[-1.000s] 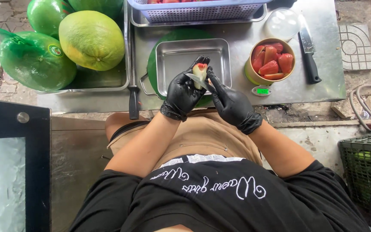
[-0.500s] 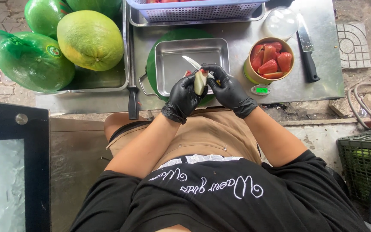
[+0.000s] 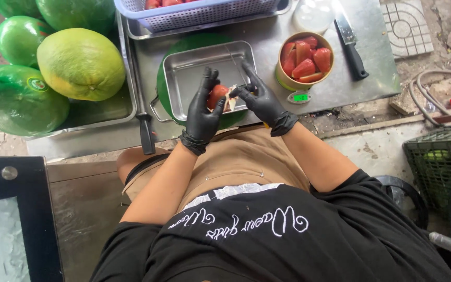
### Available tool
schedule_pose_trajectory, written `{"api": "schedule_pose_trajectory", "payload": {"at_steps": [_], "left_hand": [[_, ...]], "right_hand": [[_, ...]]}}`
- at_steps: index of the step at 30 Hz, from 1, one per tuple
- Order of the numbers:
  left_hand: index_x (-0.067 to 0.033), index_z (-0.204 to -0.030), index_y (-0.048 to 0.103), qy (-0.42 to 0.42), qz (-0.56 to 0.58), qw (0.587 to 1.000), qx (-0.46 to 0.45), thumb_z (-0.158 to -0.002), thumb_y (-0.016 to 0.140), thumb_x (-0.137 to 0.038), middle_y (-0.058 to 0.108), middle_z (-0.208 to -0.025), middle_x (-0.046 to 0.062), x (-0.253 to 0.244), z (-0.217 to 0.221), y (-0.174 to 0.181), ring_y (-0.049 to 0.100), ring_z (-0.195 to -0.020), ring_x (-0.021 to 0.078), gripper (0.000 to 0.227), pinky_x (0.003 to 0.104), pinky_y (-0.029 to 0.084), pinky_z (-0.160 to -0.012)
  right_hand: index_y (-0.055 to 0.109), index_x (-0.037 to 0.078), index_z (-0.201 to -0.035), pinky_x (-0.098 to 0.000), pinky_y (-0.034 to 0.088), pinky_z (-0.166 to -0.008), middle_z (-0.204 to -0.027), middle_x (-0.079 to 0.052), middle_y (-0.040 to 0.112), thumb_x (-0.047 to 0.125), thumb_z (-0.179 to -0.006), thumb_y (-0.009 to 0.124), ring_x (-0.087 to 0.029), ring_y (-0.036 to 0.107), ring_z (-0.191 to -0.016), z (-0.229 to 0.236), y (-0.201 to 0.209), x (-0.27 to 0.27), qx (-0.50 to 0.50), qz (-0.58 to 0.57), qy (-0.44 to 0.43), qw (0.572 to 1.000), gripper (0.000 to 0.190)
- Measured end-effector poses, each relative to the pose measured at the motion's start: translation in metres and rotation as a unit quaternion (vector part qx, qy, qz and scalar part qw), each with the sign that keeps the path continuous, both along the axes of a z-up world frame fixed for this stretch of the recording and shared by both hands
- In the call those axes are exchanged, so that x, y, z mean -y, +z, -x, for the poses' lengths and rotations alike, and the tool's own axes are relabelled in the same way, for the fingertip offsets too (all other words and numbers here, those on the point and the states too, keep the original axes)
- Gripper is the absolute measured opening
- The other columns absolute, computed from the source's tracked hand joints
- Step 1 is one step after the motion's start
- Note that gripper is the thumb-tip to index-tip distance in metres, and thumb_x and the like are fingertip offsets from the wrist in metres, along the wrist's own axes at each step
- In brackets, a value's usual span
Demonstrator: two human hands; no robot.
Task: Slicing wax apples for takeout preparation using a paring knife.
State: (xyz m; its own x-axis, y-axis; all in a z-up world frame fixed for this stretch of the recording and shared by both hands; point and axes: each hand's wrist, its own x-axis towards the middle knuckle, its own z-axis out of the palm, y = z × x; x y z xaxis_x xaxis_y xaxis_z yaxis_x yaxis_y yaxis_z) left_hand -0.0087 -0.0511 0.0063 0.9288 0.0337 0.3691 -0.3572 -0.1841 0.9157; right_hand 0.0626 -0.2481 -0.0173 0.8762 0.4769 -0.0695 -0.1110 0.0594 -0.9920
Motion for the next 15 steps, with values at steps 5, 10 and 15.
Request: {"api": "schedule_pose_trajectory", "payload": {"at_steps": [5, 10, 15], "left_hand": [[-0.0072, -0.163, 0.027, -0.088, -0.125, 0.987, 0.045, -0.090, 0.075, 0.003, 0.051, -0.155, 0.022, 0.009, 0.001, 0.008, 0.055, -0.142, 0.0365, 0.088, 0.041, 0.047, -0.118], [-0.0027, -0.160, 0.028, -0.039, -0.168, 0.982, 0.077, -0.085, 0.080, -0.003, 0.047, -0.155, 0.026, 0.002, 0.000, 0.015, 0.051, -0.140, 0.0410, 0.092, 0.046, 0.042, -0.119], [-0.0020, -0.159, 0.035, -0.007, -0.175, 0.983, 0.045, -0.092, 0.078, -0.007, 0.050, -0.155, 0.025, -0.002, 0.000, -0.003, 0.052, -0.144, 0.0405, 0.080, 0.046, 0.043, -0.121]], "right_hand": [[0.059, 0.011, -0.141, -0.0167, 0.040, -0.057, -0.097, 0.003, 0.067, 0.016, -0.094, 0.075, -0.001, 0.050, -0.070, 0.013, 0.009, 0.001, -0.086, 0.021, -0.045, 0.995, 0.050], [0.066, 0.012, -0.129, -0.0197, 0.042, -0.056, -0.091, 0.002, 0.065, 0.017, -0.093, 0.078, -0.006, 0.051, -0.066, -0.050, -0.026, 0.076, -0.023, 0.063, -0.091, 0.994, 0.038], [0.070, 0.008, -0.121, -0.0244, 0.053, -0.090, -0.113, 0.000, 0.072, 0.015, -0.100, 0.077, -0.008, 0.064, -0.101, -0.141, 0.000, 0.193, 0.111, 0.178, -0.081, 0.974, 0.024]]}}
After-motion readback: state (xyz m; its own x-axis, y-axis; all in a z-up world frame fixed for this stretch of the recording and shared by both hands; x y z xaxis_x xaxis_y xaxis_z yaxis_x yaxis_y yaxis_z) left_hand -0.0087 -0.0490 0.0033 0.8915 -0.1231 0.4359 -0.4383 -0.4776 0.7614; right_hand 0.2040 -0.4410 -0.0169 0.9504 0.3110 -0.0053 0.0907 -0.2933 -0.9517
